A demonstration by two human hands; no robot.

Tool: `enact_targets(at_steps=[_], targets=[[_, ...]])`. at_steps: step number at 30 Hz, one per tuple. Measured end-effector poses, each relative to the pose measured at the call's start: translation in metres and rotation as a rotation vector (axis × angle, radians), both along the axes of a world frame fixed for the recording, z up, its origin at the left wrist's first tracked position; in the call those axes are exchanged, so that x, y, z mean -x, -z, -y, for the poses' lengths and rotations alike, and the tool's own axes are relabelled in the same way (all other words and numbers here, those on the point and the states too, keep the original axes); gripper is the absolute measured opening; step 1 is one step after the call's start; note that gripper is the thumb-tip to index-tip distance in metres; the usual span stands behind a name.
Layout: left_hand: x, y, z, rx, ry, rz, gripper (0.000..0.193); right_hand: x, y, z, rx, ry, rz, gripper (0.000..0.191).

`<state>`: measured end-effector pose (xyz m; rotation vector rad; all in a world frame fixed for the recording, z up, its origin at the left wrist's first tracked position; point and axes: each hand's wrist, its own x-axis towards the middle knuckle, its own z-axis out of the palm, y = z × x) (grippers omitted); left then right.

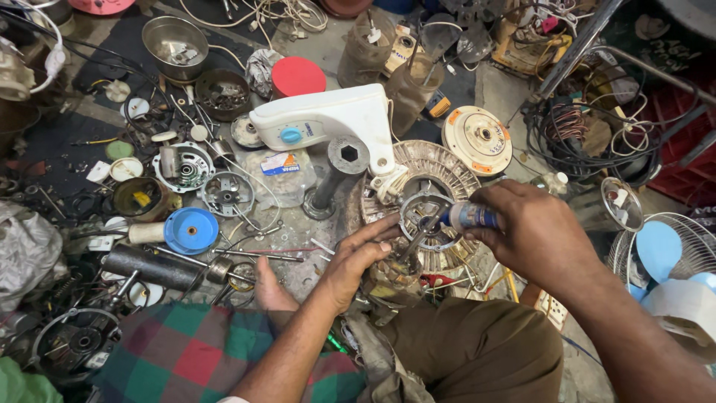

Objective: The person sits on the floor of a cluttered repair workshop and disassembles a mixer/blender motor unit. They use a screwdriver to unscrew the housing, pull apart the motor and gears, wipe parts with a cloth, apply oil from a bottle to the mechanism, and handle pliers and other components while reworking the assembly.

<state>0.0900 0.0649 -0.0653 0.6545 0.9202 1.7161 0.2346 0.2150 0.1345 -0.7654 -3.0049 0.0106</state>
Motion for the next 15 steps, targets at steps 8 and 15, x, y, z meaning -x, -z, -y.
enact_targets(at_steps=[8,15], targets=[[0.0005,-0.0002,0.0006,0.013,0.012,0.026,0.069,0.002,0.003,0.0027,0.034,-0.02,0.014,0.045],[0.0009,-0.0021,0.0003,0.017,0.018,0.027,0.07,0.0042,0.0,0.0021,0.022,0.011,0.019,0.044]])
